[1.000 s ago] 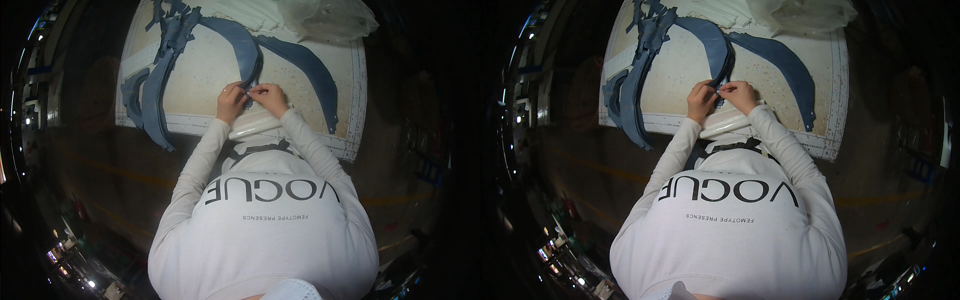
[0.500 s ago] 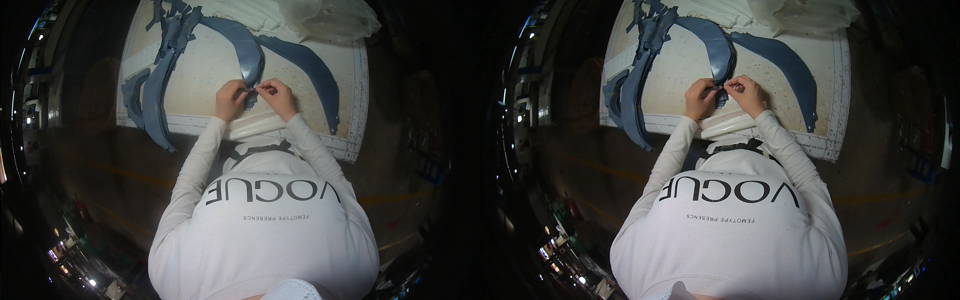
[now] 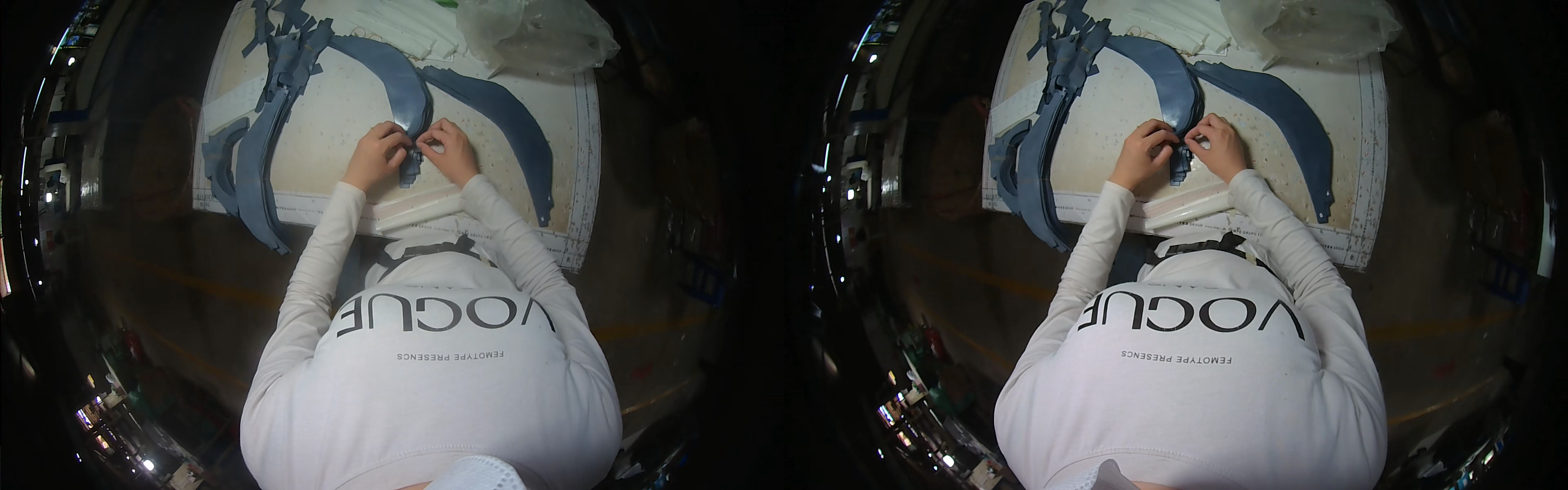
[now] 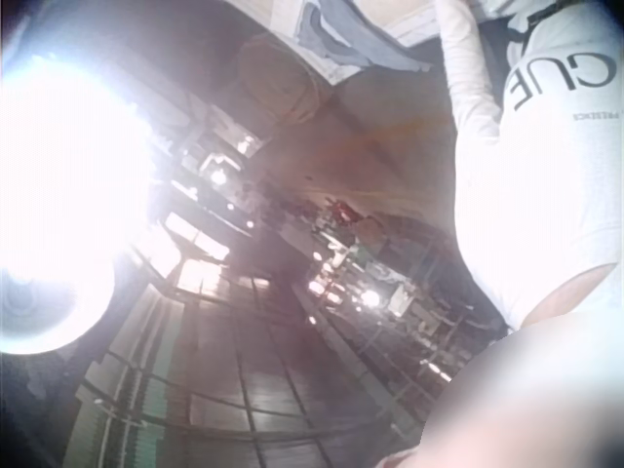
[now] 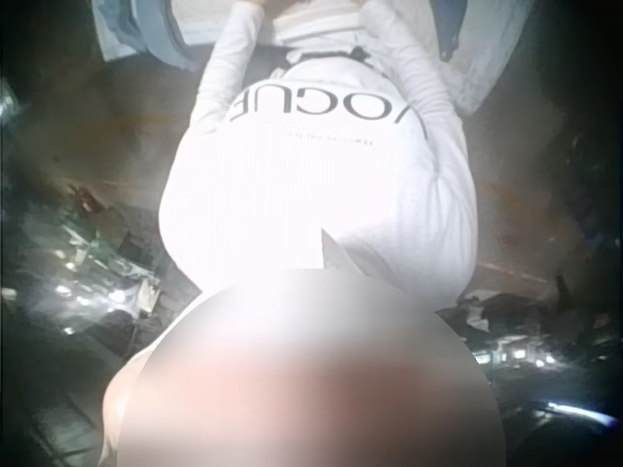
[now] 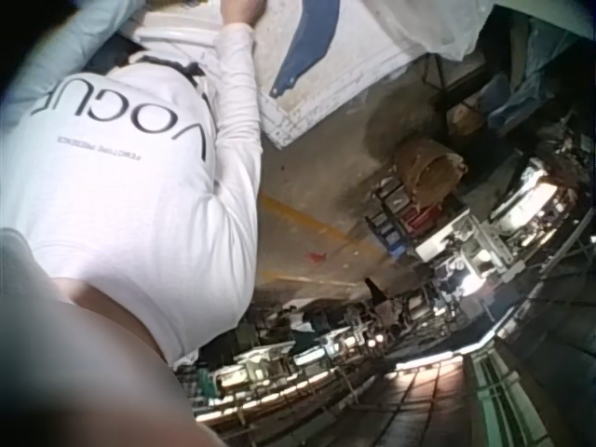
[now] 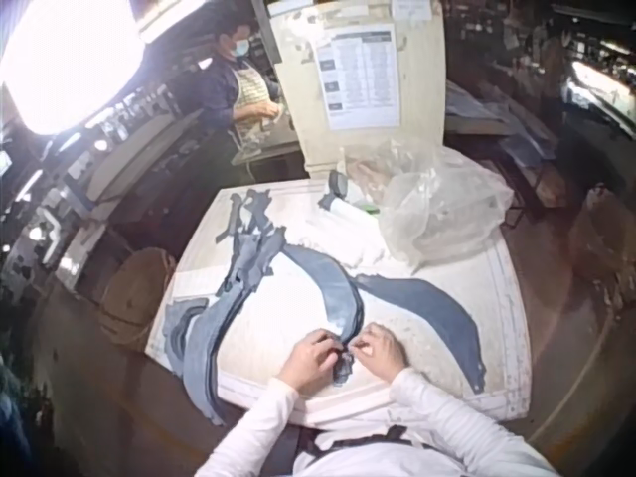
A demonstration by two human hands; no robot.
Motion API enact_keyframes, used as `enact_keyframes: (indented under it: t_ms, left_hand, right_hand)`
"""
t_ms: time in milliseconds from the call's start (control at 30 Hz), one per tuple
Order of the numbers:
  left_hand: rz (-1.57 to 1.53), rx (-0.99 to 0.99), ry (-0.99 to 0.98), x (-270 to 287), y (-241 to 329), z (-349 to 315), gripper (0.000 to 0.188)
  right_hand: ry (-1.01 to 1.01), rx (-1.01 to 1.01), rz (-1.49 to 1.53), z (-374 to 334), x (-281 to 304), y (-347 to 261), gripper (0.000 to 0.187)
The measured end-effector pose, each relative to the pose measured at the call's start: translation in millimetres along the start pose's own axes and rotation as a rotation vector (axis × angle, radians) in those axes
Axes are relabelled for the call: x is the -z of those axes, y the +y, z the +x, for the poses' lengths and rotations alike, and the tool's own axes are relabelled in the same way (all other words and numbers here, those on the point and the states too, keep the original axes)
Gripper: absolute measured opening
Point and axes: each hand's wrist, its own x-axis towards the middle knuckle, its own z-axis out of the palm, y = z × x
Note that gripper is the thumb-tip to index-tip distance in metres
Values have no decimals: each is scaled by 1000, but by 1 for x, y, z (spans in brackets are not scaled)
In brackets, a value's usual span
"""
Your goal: The person repeatedly peels small adhesive strips from a white roll and applies them to the edges of several curved grey plastic parts on a workbench. The person handles the parts one at a time, aligning and pressing the strips along the edges.
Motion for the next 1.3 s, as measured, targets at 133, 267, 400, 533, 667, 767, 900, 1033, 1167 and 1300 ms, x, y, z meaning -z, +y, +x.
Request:
enact_keyframes:
  t_ms: [133,267,400,533,667,767,900,1033,1167,1300]
  left_hand:
    - [119,-46,27,-11,7,-3,14]
    - [149,3,63,-16,11,-2,19]
    - [-20,84,87,-10,7,1,16]
    - [-183,227,106,-1,1,0,8]
    - [-262,243,154,3,-8,-1,11]
    - [-233,129,82,5,-13,-3,15]
    - [-229,156,51,5,-12,-9,17]
    - [-208,110,64,4,-9,-11,19]
    - [-142,94,7,5,-8,-13,23]
    - [55,-38,-70,3,-3,-22,43]
  right_hand:
    - [152,14,35,2,1,-1,10]
    - [107,-228,339,11,12,1,14]
    - [-42,-222,534,13,27,-2,23]
    - [-167,-186,465,10,25,-20,26]
    - [-280,-55,344,0,9,-38,26]
    - [-296,89,231,-6,0,-43,26]
    - [-312,218,102,-12,-5,-46,29]
    - [-315,250,-59,-16,-11,-48,24]
    - [-141,213,-178,-18,-17,-50,24]
    - [-92,-53,146,-7,-2,-39,24]
